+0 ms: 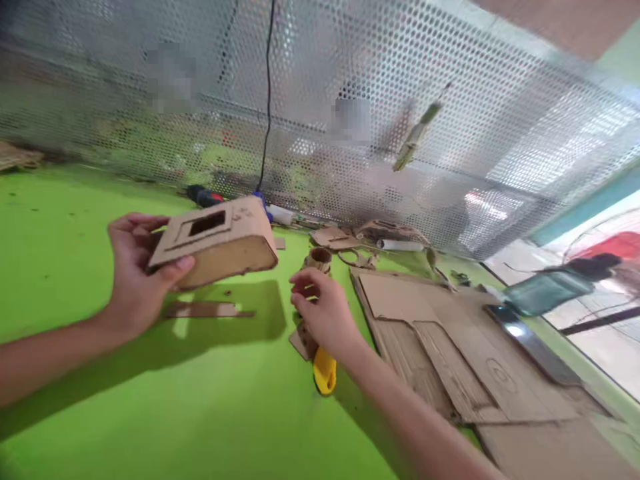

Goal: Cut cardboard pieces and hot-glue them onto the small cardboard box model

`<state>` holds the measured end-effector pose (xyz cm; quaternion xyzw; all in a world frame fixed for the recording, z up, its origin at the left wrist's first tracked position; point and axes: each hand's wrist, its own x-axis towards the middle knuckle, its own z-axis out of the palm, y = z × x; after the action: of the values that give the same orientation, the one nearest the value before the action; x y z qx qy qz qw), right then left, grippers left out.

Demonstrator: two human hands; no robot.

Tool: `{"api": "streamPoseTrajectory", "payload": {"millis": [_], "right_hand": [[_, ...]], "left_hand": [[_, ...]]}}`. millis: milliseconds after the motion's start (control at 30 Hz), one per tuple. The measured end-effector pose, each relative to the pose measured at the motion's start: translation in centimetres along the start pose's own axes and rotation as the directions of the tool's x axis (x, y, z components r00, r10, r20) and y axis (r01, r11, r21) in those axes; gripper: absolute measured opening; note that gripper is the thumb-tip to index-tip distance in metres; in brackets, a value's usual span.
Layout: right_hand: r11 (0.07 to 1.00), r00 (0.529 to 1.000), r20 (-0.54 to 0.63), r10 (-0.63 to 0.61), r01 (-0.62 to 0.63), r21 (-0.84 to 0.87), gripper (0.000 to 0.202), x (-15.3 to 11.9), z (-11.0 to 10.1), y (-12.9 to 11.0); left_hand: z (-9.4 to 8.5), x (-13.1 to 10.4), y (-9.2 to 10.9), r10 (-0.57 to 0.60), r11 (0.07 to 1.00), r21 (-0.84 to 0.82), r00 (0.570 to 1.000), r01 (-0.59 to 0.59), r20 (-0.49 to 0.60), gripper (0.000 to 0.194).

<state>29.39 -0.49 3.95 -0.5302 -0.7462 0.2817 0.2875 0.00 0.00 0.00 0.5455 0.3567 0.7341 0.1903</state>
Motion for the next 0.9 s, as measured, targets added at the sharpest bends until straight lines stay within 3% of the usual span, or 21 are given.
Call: {"api": "streamPoseTrajectory", "payload": {"millis": [133, 267, 367, 433, 533, 600, 767, 900], "right_hand": [[0.995, 0.996, 0.077, -0.051, 0.057, -0.076, 0.030, 6.1, 3.1, -0.3], [0.980, 0.992, 0.106, -0.072, 0.090, -0.179, 0.029, 9.1, 3.7, -1.2], [0.969, 0.999, -0.026, -0.044, 0.036, -0.246, 0.022, 12.4, 2.8, -2.0], [0.963, 0.996, -0.091, 0.002, -0.026, -0.270, 0.034, 15.8, 2.6, -2.3], [0.956, 0.994, -0.028, 0.103, -0.107, -0.275, 0.047, 21.0, 3.7, -2.4], [0.951, 0.991, 0.028, 0.131, -0.118, -0.287, 0.043, 23.5, 5.1, -2.3], [0.945, 0.999, -0.028, 0.035, -0.042, -0.324, 0.032, 24.9, 7.7, -2.1], [0.971, 0.983, -0.179, -0.046, 0.002, -0.240, 0.021, 23.7, 6.9, -1.9]], "left_hand": [[-2.3, 2.8, -2.2, 0.042, 0.993, 0.119, 0.989, -0.025, -0.142, 0.073], [-3.0, 3.0, -4.2, -0.049, 0.966, 0.241, 0.978, 0.099, -0.205, 0.069], [-2.7, 2.5, -5.2, -0.075, 0.951, 0.282, 0.979, 0.127, -0.190, 0.074], [-2.6, 2.4, -5.6, -0.079, 0.951, 0.280, 0.979, 0.130, -0.187, 0.074], [-2.6, 2.6, -5.8, -0.107, 0.950, 0.260, 0.963, 0.173, -0.247, 0.071], [-2.6, 2.7, -5.7, -0.129, 0.946, 0.256, 0.954, 0.200, -0.270, 0.070], [-2.1, 2.7, -4.9, -0.147, 0.944, 0.259, 0.964, 0.204, -0.223, 0.068], [-1.9, 2.6, -4.4, -0.158, 0.940, 0.270, 0.967, 0.209, -0.199, 0.068]]}}
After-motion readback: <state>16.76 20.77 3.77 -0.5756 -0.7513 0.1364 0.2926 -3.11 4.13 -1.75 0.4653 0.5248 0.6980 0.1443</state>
